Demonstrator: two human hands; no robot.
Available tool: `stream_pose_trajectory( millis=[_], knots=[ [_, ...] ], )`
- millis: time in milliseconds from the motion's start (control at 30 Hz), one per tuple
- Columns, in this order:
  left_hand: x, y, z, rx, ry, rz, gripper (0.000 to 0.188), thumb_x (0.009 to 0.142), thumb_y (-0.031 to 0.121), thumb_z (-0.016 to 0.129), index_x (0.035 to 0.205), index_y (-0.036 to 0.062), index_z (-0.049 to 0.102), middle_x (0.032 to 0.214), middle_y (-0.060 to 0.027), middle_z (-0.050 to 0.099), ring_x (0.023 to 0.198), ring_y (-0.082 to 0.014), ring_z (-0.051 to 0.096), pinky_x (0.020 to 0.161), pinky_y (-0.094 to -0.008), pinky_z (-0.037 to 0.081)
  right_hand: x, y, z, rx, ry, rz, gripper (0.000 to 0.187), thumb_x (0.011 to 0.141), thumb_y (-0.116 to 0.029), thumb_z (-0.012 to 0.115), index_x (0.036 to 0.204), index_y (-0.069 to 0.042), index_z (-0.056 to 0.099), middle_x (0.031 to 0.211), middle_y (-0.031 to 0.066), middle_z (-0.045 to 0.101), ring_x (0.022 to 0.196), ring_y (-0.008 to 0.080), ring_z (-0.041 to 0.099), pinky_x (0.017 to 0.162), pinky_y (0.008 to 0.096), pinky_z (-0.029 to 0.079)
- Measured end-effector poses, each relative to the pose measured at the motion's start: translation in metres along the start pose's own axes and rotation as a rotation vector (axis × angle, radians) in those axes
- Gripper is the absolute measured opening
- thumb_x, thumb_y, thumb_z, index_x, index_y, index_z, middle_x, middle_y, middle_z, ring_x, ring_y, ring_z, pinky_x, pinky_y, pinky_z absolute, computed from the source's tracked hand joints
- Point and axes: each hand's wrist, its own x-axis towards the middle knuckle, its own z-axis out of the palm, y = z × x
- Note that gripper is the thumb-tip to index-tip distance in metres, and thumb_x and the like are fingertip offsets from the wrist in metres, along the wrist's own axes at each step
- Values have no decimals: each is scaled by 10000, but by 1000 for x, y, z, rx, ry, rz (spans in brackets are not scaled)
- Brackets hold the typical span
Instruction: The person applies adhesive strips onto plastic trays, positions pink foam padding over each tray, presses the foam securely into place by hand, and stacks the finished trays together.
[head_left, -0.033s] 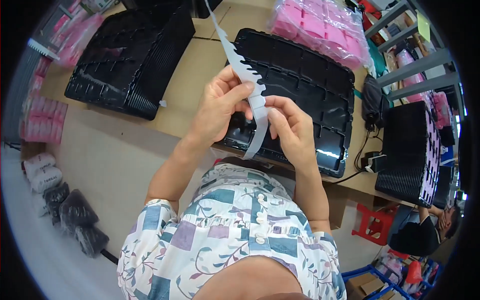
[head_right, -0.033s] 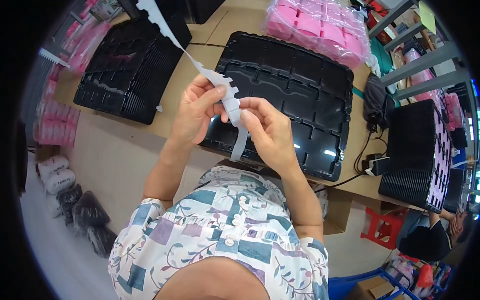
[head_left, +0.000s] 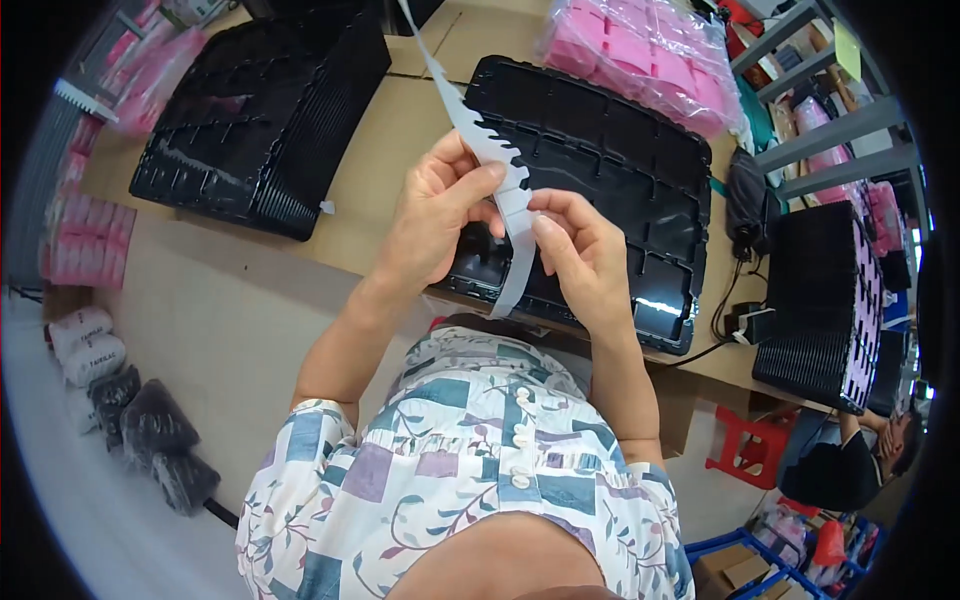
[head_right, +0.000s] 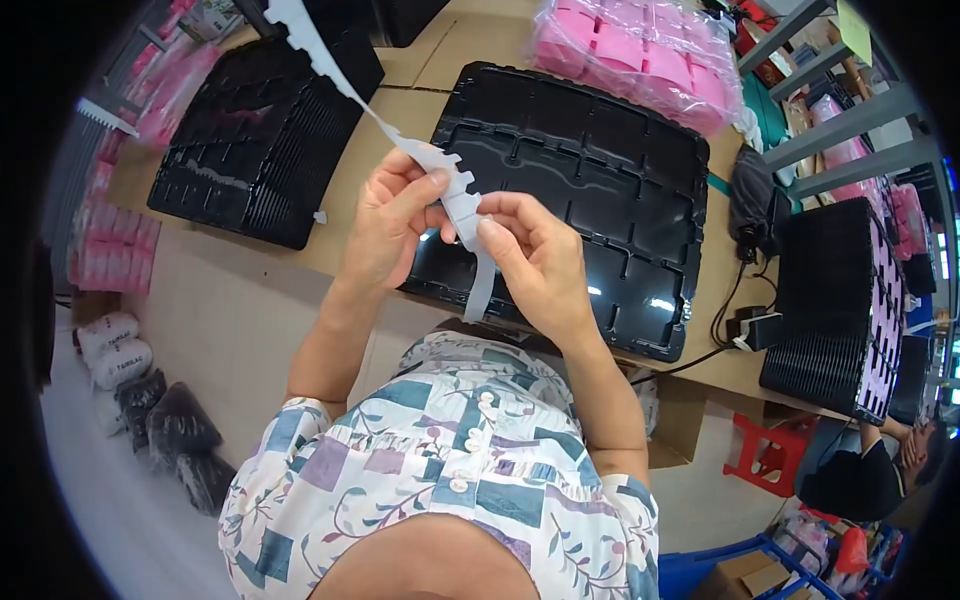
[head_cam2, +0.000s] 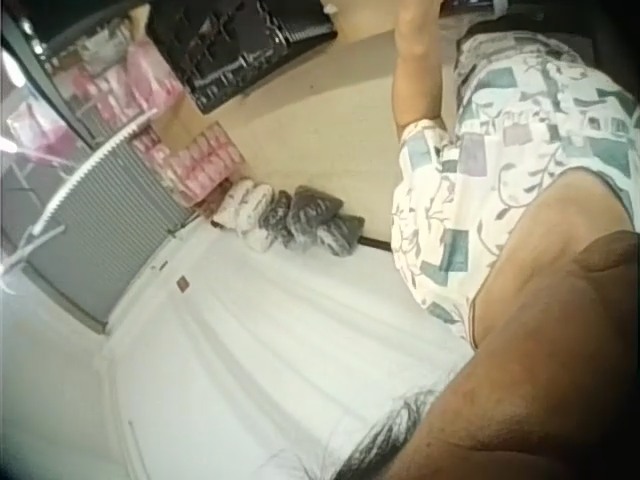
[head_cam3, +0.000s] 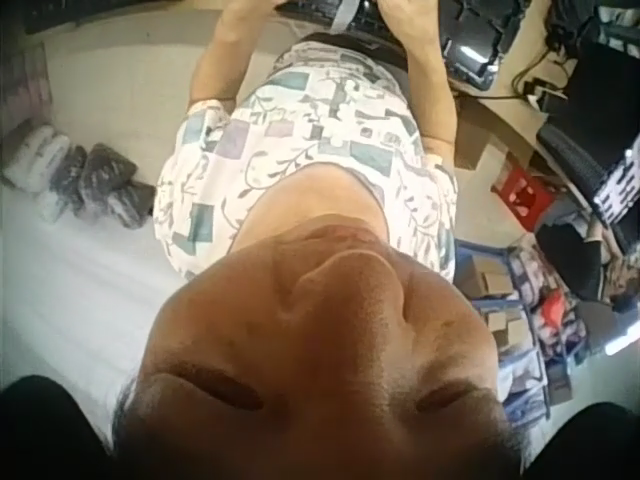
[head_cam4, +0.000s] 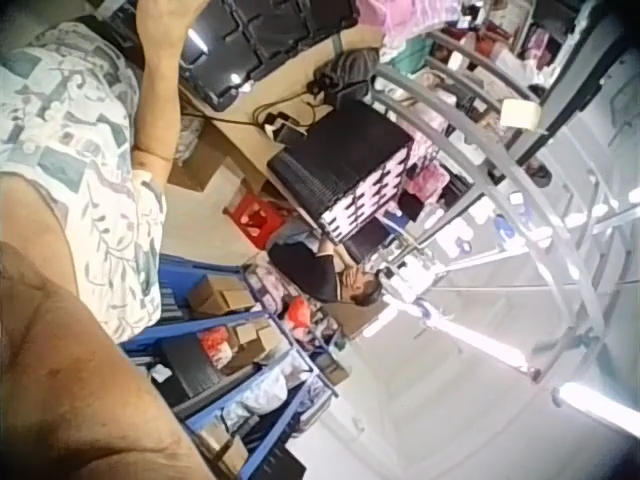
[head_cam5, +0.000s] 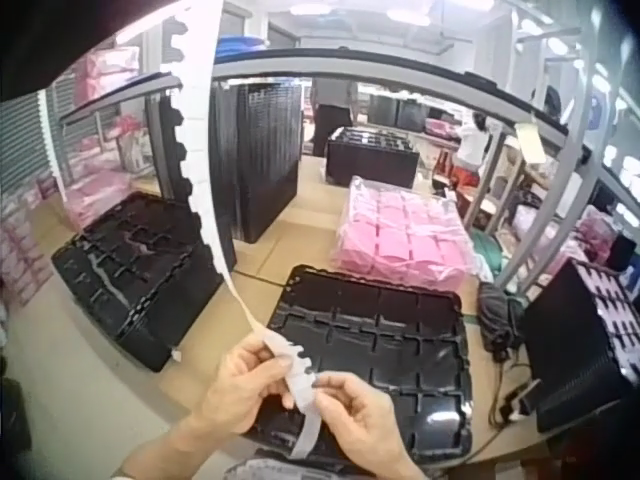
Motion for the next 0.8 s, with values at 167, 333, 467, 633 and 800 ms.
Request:
stream_pose_trajectory(
  millis=[167,333,467,633,800],
  knots=[
    [-3,0,-11,79,16,80,125,952,62,617,1066,10,628,929,-73,661,727,-106,635,534,-231,502,8,10,7,127,28,31,161,939,-91,664,1046,30,654,841,34,691,768,55,631,665,185,479],
    [-3,-6,-15,349,-114,-30,205,921,171,713,981,-23,689,826,-42,673,595,-53,551,491,-194,443,8,14,5,130,26,51,131,927,-95,686,977,25,672,805,22,687,721,44,620,625,180,467],
    [-4,-3,-7,463,-85,-64,226,926,187,706,986,-30,690,819,-45,673,579,-41,544,463,-190,416,6,12,4,-42,79,24,104,903,-81,703,930,15,672,797,15,686,711,57,622,582,209,464],
    [-4,-16,-5,167,51,-248,127,929,141,684,863,37,654,757,-16,623,532,-47,499,442,-188,366,12,18,16,-1005,329,-883,209,697,-1,715,893,-22,648,853,81,647,755,243,659,594,322,539],
    [-12,-22,-3,-112,102,-306,139,925,143,686,824,58,643,763,-3,612,593,-42,483,474,-204,363,21,27,8,-1013,283,-1105,219,658,-46,703,862,-25,628,918,76,652,751,233,657,613,327,546]
  ],
)
